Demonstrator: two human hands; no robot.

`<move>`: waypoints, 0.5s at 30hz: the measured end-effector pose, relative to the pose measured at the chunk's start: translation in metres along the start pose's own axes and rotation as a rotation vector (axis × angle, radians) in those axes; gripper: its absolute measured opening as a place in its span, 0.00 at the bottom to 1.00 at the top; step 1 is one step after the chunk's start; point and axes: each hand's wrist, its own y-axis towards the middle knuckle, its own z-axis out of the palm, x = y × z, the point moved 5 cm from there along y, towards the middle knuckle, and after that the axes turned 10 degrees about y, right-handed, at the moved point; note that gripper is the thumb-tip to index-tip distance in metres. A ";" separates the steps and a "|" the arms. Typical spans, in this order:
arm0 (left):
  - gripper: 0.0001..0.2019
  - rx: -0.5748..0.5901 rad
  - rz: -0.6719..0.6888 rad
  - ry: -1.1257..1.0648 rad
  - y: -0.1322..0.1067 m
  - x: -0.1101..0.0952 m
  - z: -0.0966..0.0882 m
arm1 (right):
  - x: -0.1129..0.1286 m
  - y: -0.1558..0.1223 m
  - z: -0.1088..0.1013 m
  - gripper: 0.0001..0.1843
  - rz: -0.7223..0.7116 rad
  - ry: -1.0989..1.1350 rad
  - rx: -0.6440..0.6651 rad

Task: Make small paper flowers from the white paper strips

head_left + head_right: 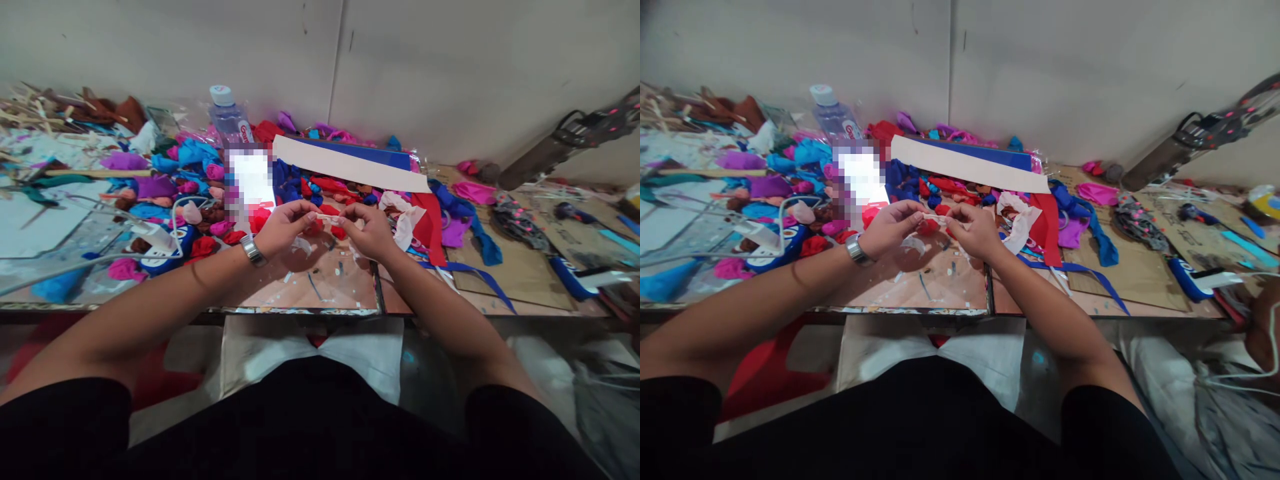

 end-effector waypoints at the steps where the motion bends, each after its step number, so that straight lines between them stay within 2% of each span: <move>1: 0.22 0.010 -0.005 -0.013 0.000 0.001 0.001 | -0.001 0.000 0.000 0.11 -0.001 -0.009 0.003; 6: 0.21 0.035 0.006 0.003 -0.001 -0.001 0.003 | -0.002 -0.001 0.002 0.12 -0.045 -0.055 0.049; 11: 0.21 0.050 0.025 0.058 -0.004 -0.008 0.005 | 0.009 -0.006 0.005 0.16 -0.146 -0.016 0.064; 15: 0.21 0.056 0.029 0.071 -0.007 -0.008 0.007 | 0.013 -0.009 0.008 0.18 -0.145 -0.051 0.073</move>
